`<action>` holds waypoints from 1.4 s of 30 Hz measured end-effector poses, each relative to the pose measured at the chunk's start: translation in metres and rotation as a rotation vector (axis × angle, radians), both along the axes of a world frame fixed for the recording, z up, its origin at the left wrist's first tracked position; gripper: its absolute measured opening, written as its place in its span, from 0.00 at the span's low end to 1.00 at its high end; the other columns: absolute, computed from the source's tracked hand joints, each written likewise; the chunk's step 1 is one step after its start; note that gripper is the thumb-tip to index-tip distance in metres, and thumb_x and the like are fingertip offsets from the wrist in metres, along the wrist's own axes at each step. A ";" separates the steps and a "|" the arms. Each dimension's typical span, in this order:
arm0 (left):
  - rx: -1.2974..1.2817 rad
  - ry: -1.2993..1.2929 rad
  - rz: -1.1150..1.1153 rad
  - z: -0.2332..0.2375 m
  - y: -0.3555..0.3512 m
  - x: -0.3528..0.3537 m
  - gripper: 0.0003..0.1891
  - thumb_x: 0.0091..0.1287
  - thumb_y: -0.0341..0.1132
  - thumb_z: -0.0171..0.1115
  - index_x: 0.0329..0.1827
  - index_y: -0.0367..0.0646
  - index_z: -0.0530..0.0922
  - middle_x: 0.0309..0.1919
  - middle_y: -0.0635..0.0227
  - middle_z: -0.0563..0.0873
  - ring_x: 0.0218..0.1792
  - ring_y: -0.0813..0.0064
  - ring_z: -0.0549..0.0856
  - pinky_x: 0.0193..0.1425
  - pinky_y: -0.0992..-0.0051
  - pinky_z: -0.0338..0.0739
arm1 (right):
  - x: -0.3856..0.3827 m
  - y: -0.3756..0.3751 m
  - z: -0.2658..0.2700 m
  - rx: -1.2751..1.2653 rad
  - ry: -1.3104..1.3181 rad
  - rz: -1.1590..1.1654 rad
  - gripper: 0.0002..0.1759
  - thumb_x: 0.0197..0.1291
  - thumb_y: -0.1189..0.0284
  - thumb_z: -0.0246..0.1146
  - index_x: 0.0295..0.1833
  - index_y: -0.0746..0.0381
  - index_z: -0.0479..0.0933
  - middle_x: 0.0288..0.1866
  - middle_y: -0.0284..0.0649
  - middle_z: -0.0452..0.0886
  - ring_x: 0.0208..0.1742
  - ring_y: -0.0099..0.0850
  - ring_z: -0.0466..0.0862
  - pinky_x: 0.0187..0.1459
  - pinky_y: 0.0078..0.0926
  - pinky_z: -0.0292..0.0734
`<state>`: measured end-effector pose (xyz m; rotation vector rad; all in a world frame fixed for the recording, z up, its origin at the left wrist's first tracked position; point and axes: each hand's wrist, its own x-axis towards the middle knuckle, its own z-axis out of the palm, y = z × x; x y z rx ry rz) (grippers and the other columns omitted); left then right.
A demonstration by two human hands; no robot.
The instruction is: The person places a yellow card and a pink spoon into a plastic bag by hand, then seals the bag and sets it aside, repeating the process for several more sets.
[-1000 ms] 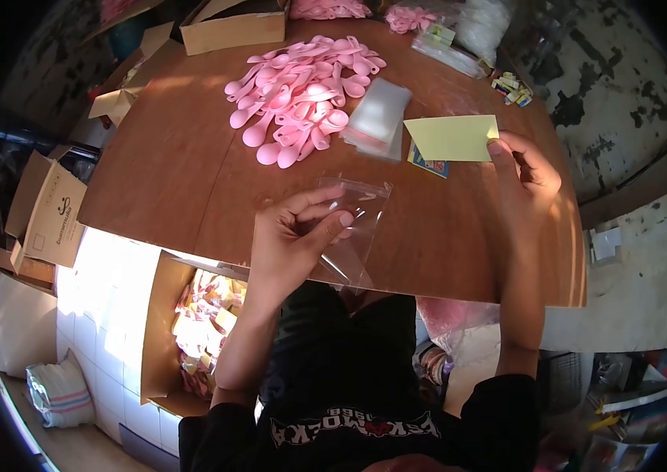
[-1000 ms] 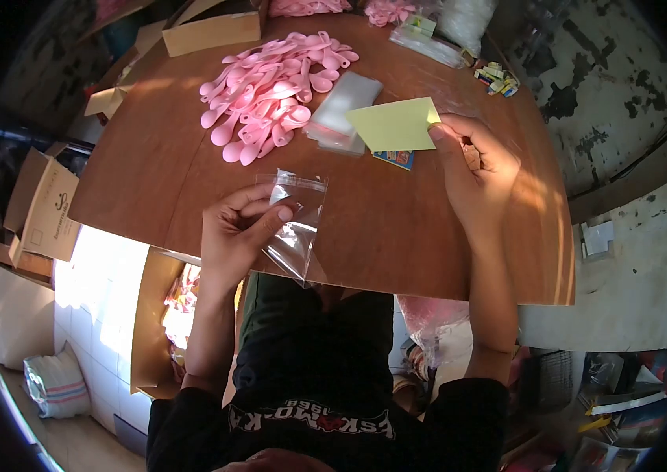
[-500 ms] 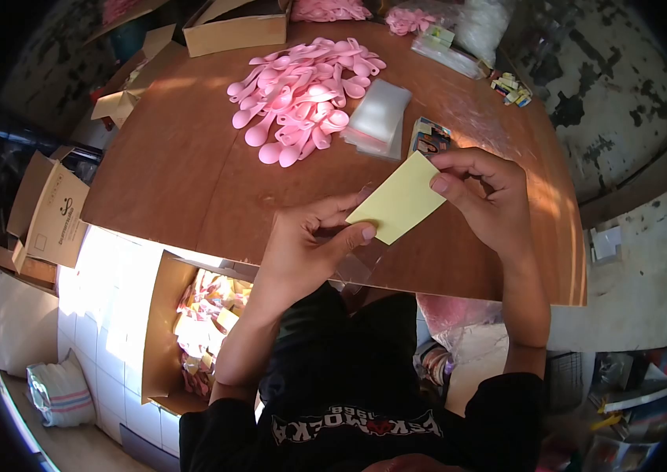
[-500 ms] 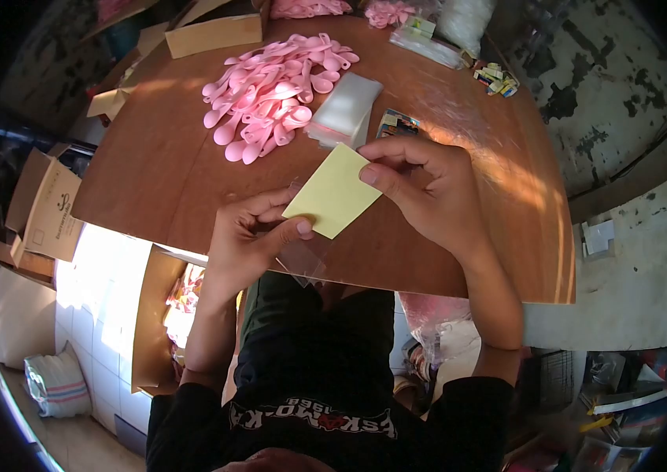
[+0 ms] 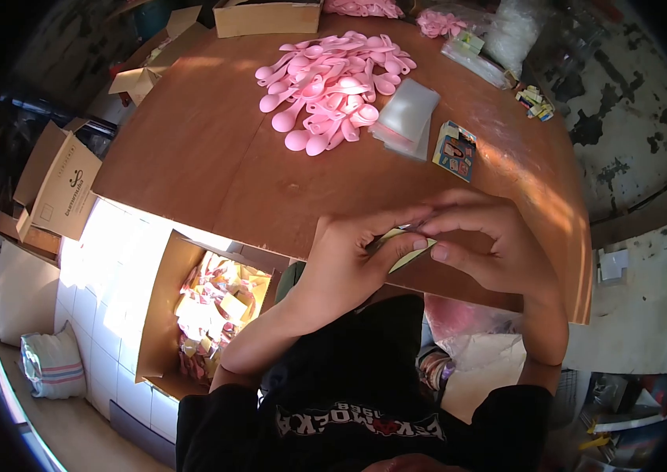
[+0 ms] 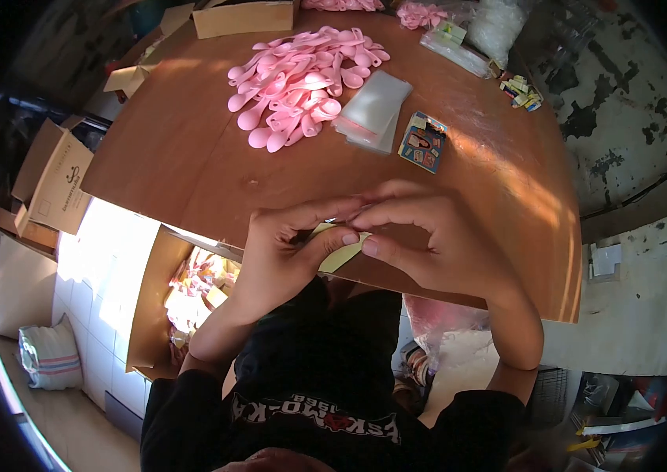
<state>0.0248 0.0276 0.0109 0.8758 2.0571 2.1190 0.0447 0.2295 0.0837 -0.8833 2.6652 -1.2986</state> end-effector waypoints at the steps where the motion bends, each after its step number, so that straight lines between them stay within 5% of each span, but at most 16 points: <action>1: 0.048 0.062 0.028 -0.007 0.003 -0.001 0.14 0.64 0.26 0.68 0.53 0.37 0.84 0.47 0.56 0.89 0.40 0.68 0.91 0.43 0.75 0.82 | 0.000 -0.001 0.000 -0.002 -0.006 0.010 0.12 0.57 0.77 0.71 0.47 0.67 0.83 0.51 0.46 0.83 0.52 0.38 0.84 0.53 0.30 0.78; 6: 0.073 0.152 0.077 -0.001 0.001 0.000 0.15 0.63 0.26 0.68 0.53 0.37 0.83 0.51 0.57 0.88 0.42 0.62 0.90 0.46 0.71 0.84 | 0.002 -0.011 0.007 0.196 -0.171 -0.047 0.11 0.54 0.78 0.70 0.44 0.68 0.83 0.44 0.47 0.85 0.48 0.40 0.85 0.51 0.31 0.79; 10: 0.075 0.343 0.060 0.000 -0.003 -0.004 0.22 0.61 0.24 0.70 0.59 0.33 0.79 0.56 0.53 0.85 0.54 0.63 0.87 0.57 0.71 0.82 | -0.009 -0.021 0.000 0.324 -0.051 -0.051 0.10 0.54 0.78 0.70 0.43 0.67 0.84 0.37 0.46 0.86 0.41 0.41 0.87 0.48 0.29 0.81; 13: 0.023 0.007 0.074 0.004 -0.018 -0.004 0.27 0.59 0.27 0.74 0.63 0.37 0.76 0.51 0.57 0.87 0.53 0.64 0.88 0.56 0.71 0.81 | -0.029 -0.022 0.007 0.272 -0.005 0.029 0.07 0.58 0.77 0.69 0.41 0.67 0.85 0.34 0.43 0.86 0.35 0.37 0.88 0.46 0.26 0.82; 15: -0.014 -0.022 0.060 -0.006 -0.029 -0.012 0.26 0.60 0.27 0.74 0.61 0.37 0.77 0.50 0.57 0.88 0.53 0.66 0.88 0.55 0.72 0.81 | -0.056 -0.013 0.007 0.069 -0.053 0.295 0.08 0.62 0.76 0.67 0.45 0.68 0.84 0.36 0.41 0.88 0.35 0.30 0.88 0.46 0.23 0.81; 17: -0.050 -0.004 0.067 -0.018 -0.035 -0.017 0.23 0.60 0.27 0.73 0.59 0.37 0.78 0.48 0.59 0.89 0.50 0.72 0.88 0.51 0.74 0.81 | -0.090 0.000 0.011 0.000 -0.330 0.175 0.10 0.64 0.75 0.66 0.47 0.69 0.83 0.40 0.39 0.89 0.39 0.26 0.87 0.45 0.22 0.81; 21: -0.055 -0.065 0.055 -0.028 -0.041 -0.018 0.23 0.62 0.27 0.71 0.60 0.39 0.77 0.37 0.54 0.88 0.40 0.63 0.91 0.41 0.71 0.81 | -0.199 0.029 -0.046 0.217 0.154 -0.343 0.14 0.59 0.73 0.68 0.51 0.62 0.85 0.41 0.42 0.88 0.42 0.32 0.87 0.46 0.30 0.81; 26: -0.054 -0.080 0.063 -0.030 -0.051 -0.023 0.23 0.62 0.29 0.72 0.60 0.41 0.77 0.37 0.53 0.89 0.39 0.65 0.91 0.40 0.71 0.82 | -0.268 0.042 -0.091 0.481 0.406 -0.371 0.13 0.55 0.71 0.67 0.47 0.60 0.86 0.41 0.44 0.87 0.44 0.42 0.86 0.49 0.40 0.81; 28: -0.058 -0.117 0.112 -0.031 -0.057 -0.027 0.23 0.60 0.25 0.73 0.59 0.37 0.79 0.39 0.58 0.91 0.42 0.76 0.89 0.46 0.75 0.82 | -0.279 0.045 -0.101 0.555 0.449 -0.343 0.12 0.55 0.70 0.66 0.45 0.60 0.86 0.42 0.44 0.86 0.47 0.44 0.85 0.50 0.42 0.80; 31: -0.041 -0.152 0.114 -0.030 -0.063 -0.030 0.22 0.61 0.24 0.72 0.59 0.36 0.79 0.37 0.59 0.91 0.41 0.79 0.88 0.46 0.77 0.82 | -0.273 0.043 -0.097 0.682 0.536 -0.351 0.09 0.57 0.70 0.64 0.41 0.60 0.86 0.44 0.40 0.85 0.51 0.42 0.83 0.49 0.43 0.80; 33: -0.042 -0.165 0.108 -0.029 -0.066 -0.031 0.22 0.61 0.24 0.72 0.59 0.36 0.79 0.37 0.59 0.91 0.41 0.79 0.88 0.46 0.77 0.82 | -0.236 0.029 -0.073 0.707 0.667 -0.400 0.07 0.55 0.75 0.65 0.39 0.63 0.85 0.35 0.43 0.83 0.46 0.43 0.80 0.49 0.44 0.75; 37: -0.025 -0.144 0.099 -0.030 -0.066 -0.032 0.23 0.61 0.25 0.73 0.60 0.36 0.79 0.37 0.60 0.91 0.40 0.80 0.88 0.44 0.78 0.81 | -0.186 0.032 -0.050 0.776 0.706 -0.325 0.07 0.56 0.74 0.64 0.39 0.63 0.85 0.35 0.43 0.83 0.43 0.43 0.81 0.46 0.41 0.76; 39: -0.023 -0.153 0.091 -0.030 -0.064 -0.031 0.23 0.61 0.25 0.73 0.60 0.36 0.79 0.37 0.60 0.91 0.40 0.80 0.88 0.44 0.78 0.81 | -0.169 0.034 -0.042 0.756 0.292 -0.274 0.09 0.57 0.70 0.62 0.38 0.62 0.85 0.39 0.44 0.84 0.44 0.44 0.84 0.45 0.43 0.78; 42: -0.044 -0.140 0.075 -0.031 -0.059 -0.029 0.23 0.61 0.26 0.73 0.60 0.36 0.79 0.37 0.59 0.91 0.40 0.79 0.89 0.44 0.78 0.81 | -0.170 0.039 -0.042 0.673 0.326 -0.346 0.10 0.57 0.71 0.62 0.38 0.64 0.85 0.37 0.49 0.84 0.39 0.48 0.85 0.44 0.43 0.78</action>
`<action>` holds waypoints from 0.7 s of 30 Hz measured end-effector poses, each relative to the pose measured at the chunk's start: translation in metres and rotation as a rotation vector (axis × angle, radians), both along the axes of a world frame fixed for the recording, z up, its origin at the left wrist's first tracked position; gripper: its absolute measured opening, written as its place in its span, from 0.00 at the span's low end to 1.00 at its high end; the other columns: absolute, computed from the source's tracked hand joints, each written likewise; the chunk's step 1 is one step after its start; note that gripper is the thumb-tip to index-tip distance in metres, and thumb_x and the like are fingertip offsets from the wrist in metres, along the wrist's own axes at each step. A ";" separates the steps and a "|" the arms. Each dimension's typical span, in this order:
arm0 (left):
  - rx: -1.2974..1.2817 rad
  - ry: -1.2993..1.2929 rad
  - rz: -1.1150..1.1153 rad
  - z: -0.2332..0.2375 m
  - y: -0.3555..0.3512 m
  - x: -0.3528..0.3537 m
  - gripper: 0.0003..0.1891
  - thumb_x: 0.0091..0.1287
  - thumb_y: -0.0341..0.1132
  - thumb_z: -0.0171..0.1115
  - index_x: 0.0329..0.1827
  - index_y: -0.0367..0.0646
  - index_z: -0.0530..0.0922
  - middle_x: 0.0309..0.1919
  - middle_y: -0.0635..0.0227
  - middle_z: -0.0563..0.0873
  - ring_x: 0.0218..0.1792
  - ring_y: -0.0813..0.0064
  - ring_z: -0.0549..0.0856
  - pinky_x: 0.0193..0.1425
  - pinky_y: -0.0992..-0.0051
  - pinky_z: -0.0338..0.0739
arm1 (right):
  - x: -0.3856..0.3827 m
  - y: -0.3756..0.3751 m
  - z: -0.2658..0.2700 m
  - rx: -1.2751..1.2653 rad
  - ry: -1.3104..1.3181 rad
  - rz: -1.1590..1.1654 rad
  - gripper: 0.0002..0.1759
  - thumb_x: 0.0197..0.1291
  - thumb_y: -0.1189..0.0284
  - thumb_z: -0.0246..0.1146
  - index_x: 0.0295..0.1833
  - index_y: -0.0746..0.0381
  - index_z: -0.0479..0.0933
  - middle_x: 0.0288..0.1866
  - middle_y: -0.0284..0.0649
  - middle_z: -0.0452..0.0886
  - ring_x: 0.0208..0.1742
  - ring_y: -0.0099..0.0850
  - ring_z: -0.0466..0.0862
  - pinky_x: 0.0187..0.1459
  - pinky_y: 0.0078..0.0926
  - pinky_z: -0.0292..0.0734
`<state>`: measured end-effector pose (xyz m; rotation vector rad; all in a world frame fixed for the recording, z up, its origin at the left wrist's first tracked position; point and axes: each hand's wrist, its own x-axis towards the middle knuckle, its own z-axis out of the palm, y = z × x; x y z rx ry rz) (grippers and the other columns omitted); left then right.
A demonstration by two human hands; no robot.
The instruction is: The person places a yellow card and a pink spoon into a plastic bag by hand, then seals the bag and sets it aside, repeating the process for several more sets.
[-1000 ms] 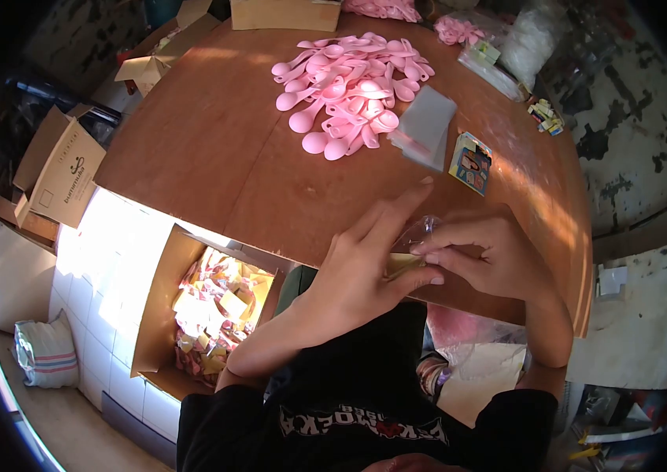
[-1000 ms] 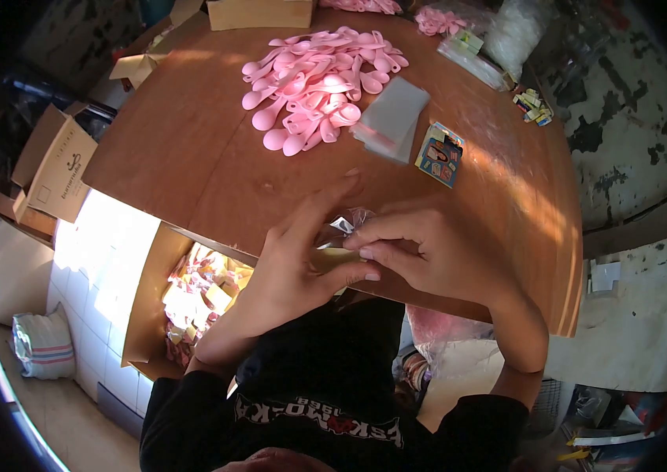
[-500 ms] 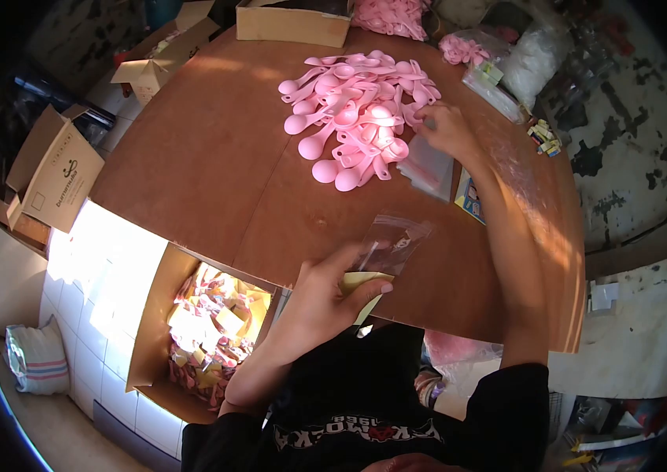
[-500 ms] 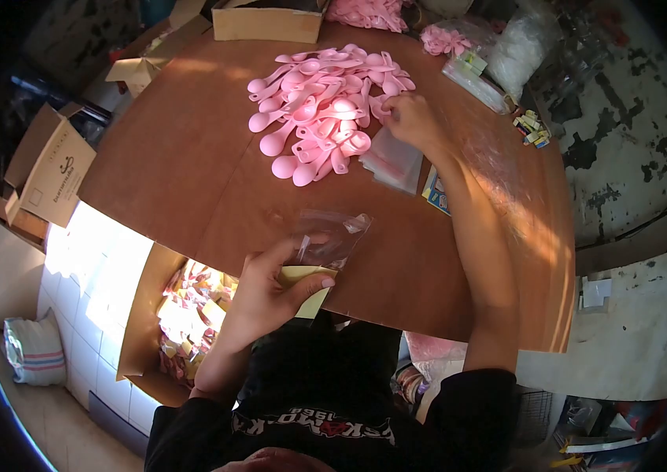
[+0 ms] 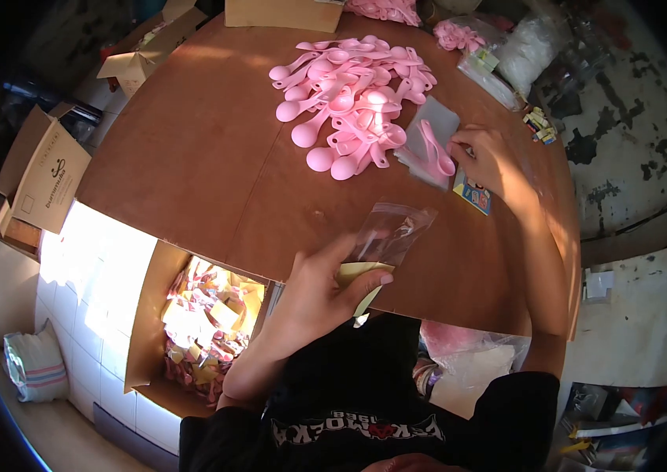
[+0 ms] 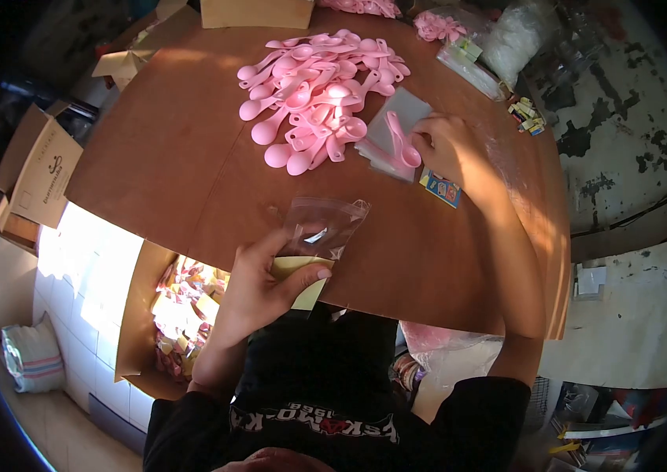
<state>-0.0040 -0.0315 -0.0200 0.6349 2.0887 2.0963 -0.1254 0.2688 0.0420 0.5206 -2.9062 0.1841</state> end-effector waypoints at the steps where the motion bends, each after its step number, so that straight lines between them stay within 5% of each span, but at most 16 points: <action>1: -0.015 0.024 -0.004 0.000 0.001 0.002 0.23 0.61 0.26 0.73 0.59 0.36 0.79 0.37 0.59 0.91 0.40 0.79 0.89 0.45 0.78 0.81 | -0.004 -0.001 -0.001 -0.115 0.031 -0.004 0.11 0.57 0.68 0.63 0.39 0.64 0.85 0.36 0.51 0.85 0.37 0.51 0.85 0.43 0.44 0.79; 4: -0.016 0.003 -0.011 0.005 0.004 0.011 0.22 0.61 0.25 0.73 0.59 0.35 0.79 0.36 0.58 0.91 0.40 0.78 0.89 0.45 0.78 0.82 | -0.030 0.006 -0.021 -0.131 0.000 -0.063 0.12 0.58 0.67 0.65 0.40 0.66 0.84 0.34 0.49 0.86 0.34 0.42 0.86 0.39 0.36 0.80; 10: -0.034 0.034 0.007 0.007 0.009 0.023 0.26 0.58 0.26 0.75 0.60 0.36 0.77 0.34 0.60 0.90 0.38 0.78 0.89 0.44 0.81 0.79 | -0.056 -0.001 -0.030 0.062 -0.133 -0.175 0.17 0.49 0.64 0.69 0.40 0.66 0.84 0.33 0.51 0.86 0.34 0.45 0.87 0.41 0.38 0.81; 12: -0.045 0.013 -0.006 0.015 0.015 0.025 0.21 0.61 0.23 0.72 0.58 0.34 0.78 0.40 0.57 0.90 0.44 0.73 0.90 0.48 0.76 0.83 | -0.059 0.011 -0.043 0.086 0.164 -0.024 0.17 0.47 0.66 0.68 0.40 0.68 0.84 0.35 0.53 0.86 0.36 0.46 0.87 0.42 0.39 0.81; 14: -0.060 0.042 -0.012 0.015 0.019 0.023 0.21 0.61 0.23 0.72 0.58 0.34 0.78 0.42 0.56 0.90 0.44 0.75 0.90 0.49 0.76 0.83 | -0.057 0.020 -0.042 0.059 0.163 -0.067 0.20 0.47 0.67 0.67 0.45 0.68 0.82 0.37 0.55 0.85 0.38 0.46 0.87 0.44 0.39 0.81; 17: -0.040 0.030 -0.015 0.013 0.027 0.019 0.22 0.61 0.24 0.73 0.58 0.34 0.78 0.41 0.58 0.90 0.44 0.78 0.89 0.48 0.77 0.82 | -0.015 0.011 -0.016 -0.199 0.116 -0.196 0.23 0.50 0.73 0.67 0.54 0.67 0.79 0.38 0.50 0.86 0.38 0.38 0.87 0.42 0.34 0.80; 19: 0.025 -0.084 -0.043 0.008 0.033 0.014 0.22 0.61 0.26 0.73 0.58 0.35 0.78 0.39 0.61 0.90 0.42 0.80 0.88 0.46 0.78 0.81 | 0.023 0.007 0.009 -0.626 -0.106 -0.213 0.28 0.55 0.74 0.64 0.64 0.63 0.73 0.42 0.44 0.86 0.42 0.32 0.87 0.45 0.31 0.81; 21: 0.058 -0.084 -0.046 0.001 0.040 0.010 0.22 0.61 0.27 0.74 0.58 0.35 0.78 0.39 0.61 0.90 0.41 0.81 0.87 0.45 0.78 0.81 | 0.061 -0.003 0.023 -0.895 0.011 -0.181 0.31 0.57 0.81 0.63 0.68 0.64 0.68 0.42 0.39 0.86 0.41 0.22 0.86 0.43 0.21 0.80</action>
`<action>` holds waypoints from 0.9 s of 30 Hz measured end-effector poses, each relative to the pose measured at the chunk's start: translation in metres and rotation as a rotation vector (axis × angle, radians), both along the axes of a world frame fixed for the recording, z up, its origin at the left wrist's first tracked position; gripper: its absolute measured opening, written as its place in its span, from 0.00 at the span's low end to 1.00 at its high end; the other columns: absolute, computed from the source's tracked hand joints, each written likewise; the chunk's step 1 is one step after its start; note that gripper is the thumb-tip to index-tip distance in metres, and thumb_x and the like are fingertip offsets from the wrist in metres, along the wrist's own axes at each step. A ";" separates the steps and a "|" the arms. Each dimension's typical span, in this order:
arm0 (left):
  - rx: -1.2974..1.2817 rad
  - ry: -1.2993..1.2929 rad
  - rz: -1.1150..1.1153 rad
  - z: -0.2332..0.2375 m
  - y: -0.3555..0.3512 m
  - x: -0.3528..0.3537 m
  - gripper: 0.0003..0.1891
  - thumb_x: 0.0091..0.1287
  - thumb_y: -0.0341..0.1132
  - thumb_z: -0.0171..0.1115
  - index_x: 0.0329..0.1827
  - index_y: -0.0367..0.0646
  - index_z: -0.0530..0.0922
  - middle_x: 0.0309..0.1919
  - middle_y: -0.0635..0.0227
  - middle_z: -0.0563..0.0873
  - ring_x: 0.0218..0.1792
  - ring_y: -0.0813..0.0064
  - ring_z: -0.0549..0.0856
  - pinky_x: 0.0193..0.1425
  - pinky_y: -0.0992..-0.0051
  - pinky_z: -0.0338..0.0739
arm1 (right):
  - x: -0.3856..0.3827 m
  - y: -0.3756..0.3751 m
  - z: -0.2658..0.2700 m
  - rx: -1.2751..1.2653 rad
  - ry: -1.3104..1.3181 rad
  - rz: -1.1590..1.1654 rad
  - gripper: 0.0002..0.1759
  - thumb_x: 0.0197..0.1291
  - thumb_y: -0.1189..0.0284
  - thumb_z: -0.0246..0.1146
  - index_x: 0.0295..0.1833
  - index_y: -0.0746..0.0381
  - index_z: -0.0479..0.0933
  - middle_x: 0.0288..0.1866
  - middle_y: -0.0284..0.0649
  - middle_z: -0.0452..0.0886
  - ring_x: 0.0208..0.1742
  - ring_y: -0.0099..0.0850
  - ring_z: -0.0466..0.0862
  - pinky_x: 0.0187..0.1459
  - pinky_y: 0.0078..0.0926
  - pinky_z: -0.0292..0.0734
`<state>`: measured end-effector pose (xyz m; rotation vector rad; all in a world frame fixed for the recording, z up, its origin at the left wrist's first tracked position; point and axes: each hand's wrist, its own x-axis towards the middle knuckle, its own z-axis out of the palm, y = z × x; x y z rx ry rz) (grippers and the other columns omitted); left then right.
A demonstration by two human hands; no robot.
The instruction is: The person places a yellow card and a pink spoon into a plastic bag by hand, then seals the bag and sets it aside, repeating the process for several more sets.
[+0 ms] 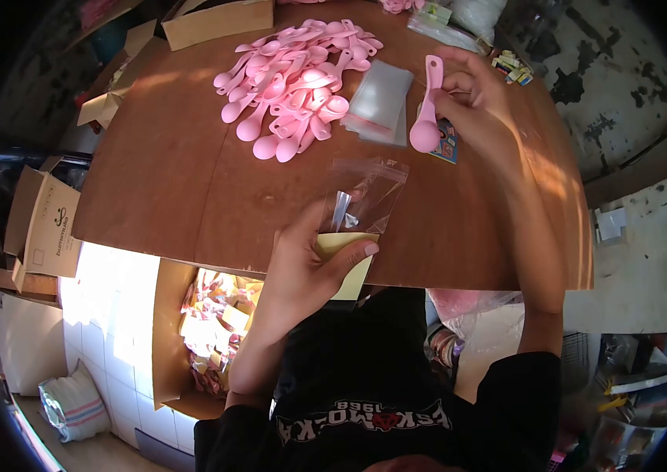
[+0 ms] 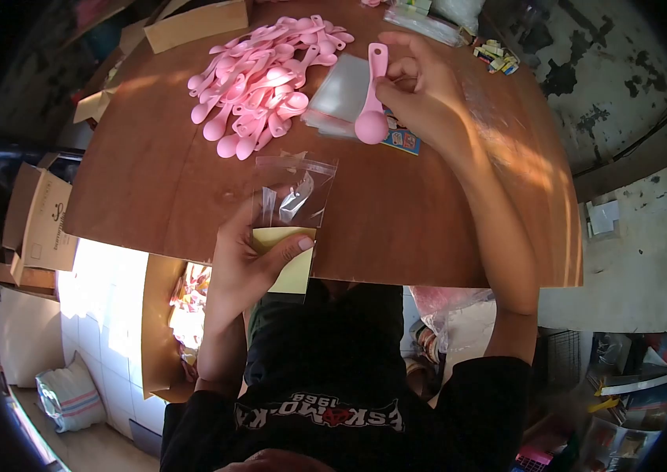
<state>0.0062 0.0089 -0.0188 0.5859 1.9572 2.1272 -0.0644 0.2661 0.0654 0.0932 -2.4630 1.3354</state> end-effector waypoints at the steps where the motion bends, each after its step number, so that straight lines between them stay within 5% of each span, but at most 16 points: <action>1: 0.035 -0.003 -0.011 -0.003 0.003 -0.002 0.22 0.61 0.27 0.74 0.58 0.36 0.78 0.39 0.61 0.91 0.40 0.81 0.87 0.45 0.78 0.81 | 0.018 -0.003 0.006 -0.112 0.076 0.050 0.32 0.59 0.82 0.63 0.69 0.65 0.65 0.42 0.39 0.86 0.42 0.23 0.86 0.43 0.20 0.80; 7: 0.057 0.066 -0.070 -0.010 0.025 -0.003 0.19 0.62 0.30 0.74 0.54 0.37 0.79 0.35 0.64 0.90 0.37 0.82 0.87 0.41 0.76 0.81 | 0.081 -0.021 0.010 -0.357 0.277 0.093 0.32 0.61 0.84 0.64 0.70 0.68 0.61 0.43 0.40 0.86 0.45 0.25 0.86 0.46 0.20 0.80; 9: -0.085 -0.024 -0.159 -0.005 0.026 0.001 0.27 0.61 0.23 0.73 0.64 0.36 0.73 0.42 0.66 0.88 0.43 0.82 0.85 0.49 0.80 0.80 | 0.086 -0.024 0.008 -0.378 0.275 0.084 0.32 0.61 0.84 0.64 0.70 0.67 0.62 0.43 0.40 0.85 0.46 0.25 0.86 0.48 0.20 0.80; 11: -0.065 -0.006 -0.164 -0.003 0.030 0.004 0.28 0.61 0.24 0.73 0.64 0.36 0.73 0.41 0.67 0.88 0.43 0.82 0.85 0.49 0.79 0.80 | 0.086 -0.029 0.005 -0.399 0.263 0.133 0.32 0.62 0.84 0.64 0.70 0.67 0.62 0.43 0.40 0.85 0.46 0.24 0.86 0.49 0.21 0.80; 23: -0.021 0.095 -0.171 -0.009 0.034 0.003 0.24 0.61 0.26 0.74 0.60 0.36 0.75 0.46 0.65 0.87 0.47 0.82 0.84 0.52 0.77 0.79 | 0.087 -0.036 -0.015 -0.169 0.207 0.249 0.23 0.62 0.82 0.67 0.62 0.67 0.72 0.45 0.39 0.85 0.46 0.23 0.85 0.50 0.22 0.82; 27: 0.060 -0.015 -0.196 -0.002 0.036 0.006 0.27 0.63 0.24 0.72 0.64 0.36 0.72 0.48 0.66 0.86 0.50 0.79 0.84 0.56 0.75 0.79 | 0.093 -0.038 -0.013 -0.080 0.165 0.281 0.17 0.65 0.81 0.64 0.59 0.69 0.75 0.50 0.40 0.82 0.55 0.25 0.81 0.58 0.27 0.78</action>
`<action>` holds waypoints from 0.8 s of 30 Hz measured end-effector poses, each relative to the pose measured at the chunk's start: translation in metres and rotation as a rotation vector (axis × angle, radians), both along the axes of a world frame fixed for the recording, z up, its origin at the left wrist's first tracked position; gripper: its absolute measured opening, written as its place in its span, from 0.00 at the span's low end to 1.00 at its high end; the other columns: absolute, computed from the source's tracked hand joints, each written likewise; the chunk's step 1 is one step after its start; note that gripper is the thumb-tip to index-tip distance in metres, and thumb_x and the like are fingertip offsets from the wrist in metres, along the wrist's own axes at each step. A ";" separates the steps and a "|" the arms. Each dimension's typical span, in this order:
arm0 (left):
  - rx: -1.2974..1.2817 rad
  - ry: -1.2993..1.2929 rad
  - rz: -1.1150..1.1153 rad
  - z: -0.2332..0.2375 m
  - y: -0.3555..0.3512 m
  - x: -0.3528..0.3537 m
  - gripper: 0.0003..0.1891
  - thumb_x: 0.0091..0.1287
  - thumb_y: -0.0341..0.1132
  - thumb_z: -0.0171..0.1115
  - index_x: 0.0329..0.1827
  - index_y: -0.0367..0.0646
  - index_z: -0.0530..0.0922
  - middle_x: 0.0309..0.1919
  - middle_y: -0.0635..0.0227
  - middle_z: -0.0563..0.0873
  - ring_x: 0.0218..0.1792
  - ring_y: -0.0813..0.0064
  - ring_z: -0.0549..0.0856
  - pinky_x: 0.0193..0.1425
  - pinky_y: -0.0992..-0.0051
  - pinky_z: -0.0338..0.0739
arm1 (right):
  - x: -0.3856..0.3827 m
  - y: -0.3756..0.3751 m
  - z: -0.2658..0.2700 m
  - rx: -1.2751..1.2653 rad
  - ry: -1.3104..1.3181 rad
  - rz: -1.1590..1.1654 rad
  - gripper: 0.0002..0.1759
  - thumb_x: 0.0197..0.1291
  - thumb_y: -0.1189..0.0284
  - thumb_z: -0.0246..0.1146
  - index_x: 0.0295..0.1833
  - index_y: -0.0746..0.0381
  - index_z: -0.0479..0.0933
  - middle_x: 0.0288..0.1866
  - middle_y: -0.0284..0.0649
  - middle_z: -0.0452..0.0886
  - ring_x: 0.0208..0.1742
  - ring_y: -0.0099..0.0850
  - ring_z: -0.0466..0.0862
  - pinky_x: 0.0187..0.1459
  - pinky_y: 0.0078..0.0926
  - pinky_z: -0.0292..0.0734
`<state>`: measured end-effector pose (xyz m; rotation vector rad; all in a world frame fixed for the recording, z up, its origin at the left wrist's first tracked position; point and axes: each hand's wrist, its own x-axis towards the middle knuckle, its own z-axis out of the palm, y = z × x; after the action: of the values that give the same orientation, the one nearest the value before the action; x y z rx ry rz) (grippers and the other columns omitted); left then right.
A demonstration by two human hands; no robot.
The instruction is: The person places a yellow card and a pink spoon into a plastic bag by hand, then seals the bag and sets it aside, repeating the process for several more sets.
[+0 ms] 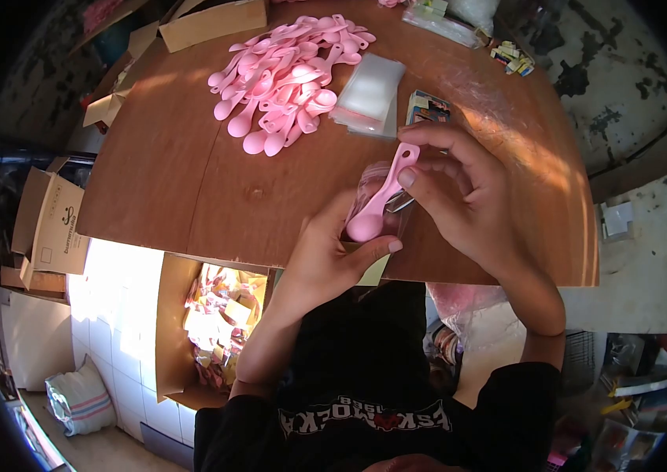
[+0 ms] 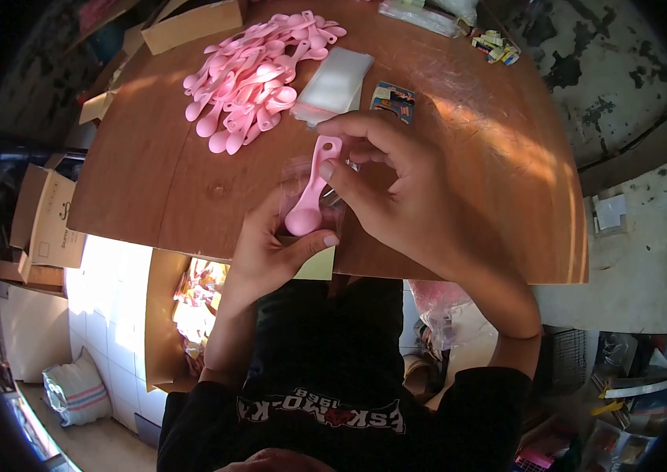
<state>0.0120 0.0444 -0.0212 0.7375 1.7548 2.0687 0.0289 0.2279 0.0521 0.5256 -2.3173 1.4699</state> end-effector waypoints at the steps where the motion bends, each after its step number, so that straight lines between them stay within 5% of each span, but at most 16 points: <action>1: 0.000 -0.001 0.001 0.000 0.001 0.000 0.27 0.63 0.24 0.72 0.64 0.36 0.72 0.48 0.66 0.86 0.50 0.79 0.84 0.56 0.75 0.79 | 0.002 -0.001 0.002 0.000 -0.001 0.001 0.17 0.65 0.81 0.64 0.59 0.69 0.75 0.50 0.40 0.82 0.55 0.25 0.81 0.58 0.27 0.78; 7: 0.094 0.210 0.071 0.000 0.009 0.002 0.39 0.61 0.22 0.72 0.73 0.39 0.59 0.47 0.59 0.88 0.54 0.72 0.86 0.56 0.73 0.81 | 0.014 0.001 0.005 -0.202 -0.309 0.120 0.13 0.66 0.82 0.63 0.55 0.70 0.77 0.52 0.42 0.82 0.57 0.26 0.81 0.59 0.27 0.78; 10: 0.042 -0.046 -0.039 0.006 0.004 0.004 0.50 0.59 0.18 0.72 0.79 0.41 0.48 0.61 0.55 0.79 0.59 0.72 0.81 0.59 0.73 0.78 | 0.021 -0.001 0.015 -0.057 -0.372 0.107 0.11 0.64 0.83 0.63 0.52 0.70 0.78 0.51 0.44 0.83 0.55 0.26 0.82 0.60 0.27 0.77; 13: 0.081 0.065 -0.072 -0.002 0.005 0.003 0.52 0.57 0.28 0.77 0.79 0.42 0.48 0.65 0.46 0.76 0.61 0.62 0.82 0.62 0.66 0.79 | 0.026 0.003 0.027 0.045 -0.269 0.044 0.10 0.63 0.85 0.63 0.50 0.71 0.79 0.48 0.45 0.85 0.52 0.27 0.83 0.58 0.26 0.78; 15: 0.206 0.393 0.115 0.000 0.006 0.001 0.55 0.54 0.31 0.80 0.79 0.40 0.47 0.69 0.43 0.69 0.68 0.56 0.76 0.70 0.61 0.71 | 0.027 0.013 0.038 0.137 0.181 -0.077 0.10 0.60 0.85 0.66 0.48 0.71 0.80 0.46 0.45 0.85 0.50 0.28 0.84 0.54 0.24 0.79; 16: 0.206 0.394 0.116 0.001 0.004 0.000 0.55 0.54 0.31 0.80 0.79 0.40 0.47 0.69 0.43 0.69 0.68 0.56 0.76 0.70 0.61 0.71 | 0.025 0.016 0.040 0.137 0.181 -0.076 0.10 0.60 0.85 0.66 0.48 0.71 0.80 0.46 0.45 0.85 0.50 0.28 0.84 0.54 0.24 0.79; 18: 0.134 0.440 0.208 0.004 -0.002 -0.001 0.54 0.55 0.32 0.79 0.79 0.37 0.49 0.69 0.43 0.70 0.72 0.52 0.70 0.75 0.59 0.64 | 0.018 0.021 0.046 0.071 0.611 -0.231 0.10 0.59 0.84 0.67 0.47 0.71 0.82 0.43 0.41 0.87 0.44 0.22 0.84 0.46 0.20 0.80; 19: 0.157 0.427 0.251 0.007 0.000 0.000 0.49 0.57 0.31 0.77 0.78 0.36 0.53 0.68 0.45 0.70 0.70 0.54 0.72 0.75 0.60 0.64 | 0.009 0.027 0.051 0.286 0.575 -0.266 0.10 0.61 0.84 0.65 0.49 0.70 0.82 0.44 0.41 0.87 0.42 0.23 0.84 0.46 0.20 0.80; 24: 0.152 0.419 0.302 0.014 0.006 -0.007 0.39 0.61 0.29 0.72 0.74 0.34 0.62 0.67 0.47 0.73 0.70 0.57 0.73 0.74 0.61 0.65 | 0.002 0.026 0.048 0.412 0.385 -0.198 0.11 0.59 0.83 0.65 0.48 0.67 0.83 0.43 0.42 0.87 0.41 0.27 0.86 0.45 0.21 0.79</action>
<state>0.0054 0.0503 -0.0070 1.0734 2.0499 2.4016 0.0308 0.2544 0.0998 0.6033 -2.2748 0.7242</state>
